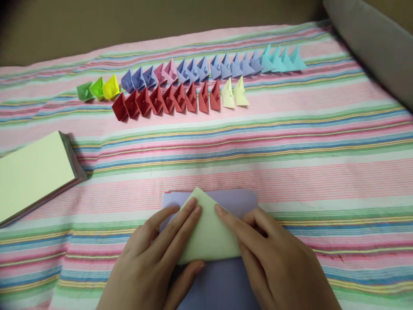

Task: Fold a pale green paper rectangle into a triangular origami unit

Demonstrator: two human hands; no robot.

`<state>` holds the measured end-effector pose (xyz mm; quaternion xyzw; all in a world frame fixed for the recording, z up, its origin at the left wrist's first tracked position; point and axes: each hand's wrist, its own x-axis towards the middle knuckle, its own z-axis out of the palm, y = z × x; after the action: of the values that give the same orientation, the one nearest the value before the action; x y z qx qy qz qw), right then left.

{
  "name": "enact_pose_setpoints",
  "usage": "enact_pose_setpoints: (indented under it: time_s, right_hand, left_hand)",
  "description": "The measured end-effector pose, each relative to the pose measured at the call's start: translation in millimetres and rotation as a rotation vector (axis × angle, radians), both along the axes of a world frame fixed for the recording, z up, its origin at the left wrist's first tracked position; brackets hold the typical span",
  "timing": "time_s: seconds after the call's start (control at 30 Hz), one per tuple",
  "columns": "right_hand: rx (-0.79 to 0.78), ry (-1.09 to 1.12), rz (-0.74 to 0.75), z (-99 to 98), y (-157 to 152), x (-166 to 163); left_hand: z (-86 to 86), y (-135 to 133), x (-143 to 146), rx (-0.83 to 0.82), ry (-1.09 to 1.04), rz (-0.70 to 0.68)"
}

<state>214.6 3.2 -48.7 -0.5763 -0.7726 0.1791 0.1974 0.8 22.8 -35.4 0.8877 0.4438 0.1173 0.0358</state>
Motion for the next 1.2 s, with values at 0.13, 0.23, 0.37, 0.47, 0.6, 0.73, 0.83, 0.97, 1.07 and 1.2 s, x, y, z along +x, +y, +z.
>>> enact_pose_setpoints:
  time_s: [0.13,0.23,0.37,0.47,0.6,0.73,0.83,0.97,1.07,1.2]
  right_hand:
    - [0.011,-0.004,0.000,3.4,1.7,-2.1]
    - [0.020,-0.011,-0.004,5.4,2.1,-2.7]
    - [0.006,-0.005,-0.026,5.6,2.8,-2.8]
    - [0.024,0.028,-0.079,7.6,3.6,-3.6]
    - [0.230,0.046,-0.176,15.7,0.5,-8.3]
    - [0.349,0.029,0.023,18.1,-7.9,-18.1]
    - [0.323,0.020,0.107,13.5,-12.5,-25.9]
    - [0.213,0.057,0.064,9.0,-12.0,-31.0]
    - [0.152,0.114,0.005,8.6,-9.1,-32.6]
    - [0.152,0.097,-0.048,8.0,-7.2,-36.4]
  left_hand:
    - [-0.6,-0.1,1.1,-0.003,-0.019,0.000]
    - [-0.7,0.3,1.2,-0.021,-0.025,0.004]
    - [0.7,0.2,0.4,-0.072,-0.037,-0.008]
    - [2.4,0.1,0.7,-0.107,-0.052,-0.009]
    - [4.1,2.0,2.9,-0.151,-0.063,0.004]
    - [5.9,3.5,4.1,-0.182,-0.064,0.008]
    - [7.9,2.8,4.3,-0.191,-0.061,0.015]
    - [9.8,2.3,5.3,-0.192,-0.056,0.020]
    - [10.9,3.0,5.9,-0.191,-0.054,0.027]
    - [13.1,3.9,5.7,-0.200,-0.052,0.027]
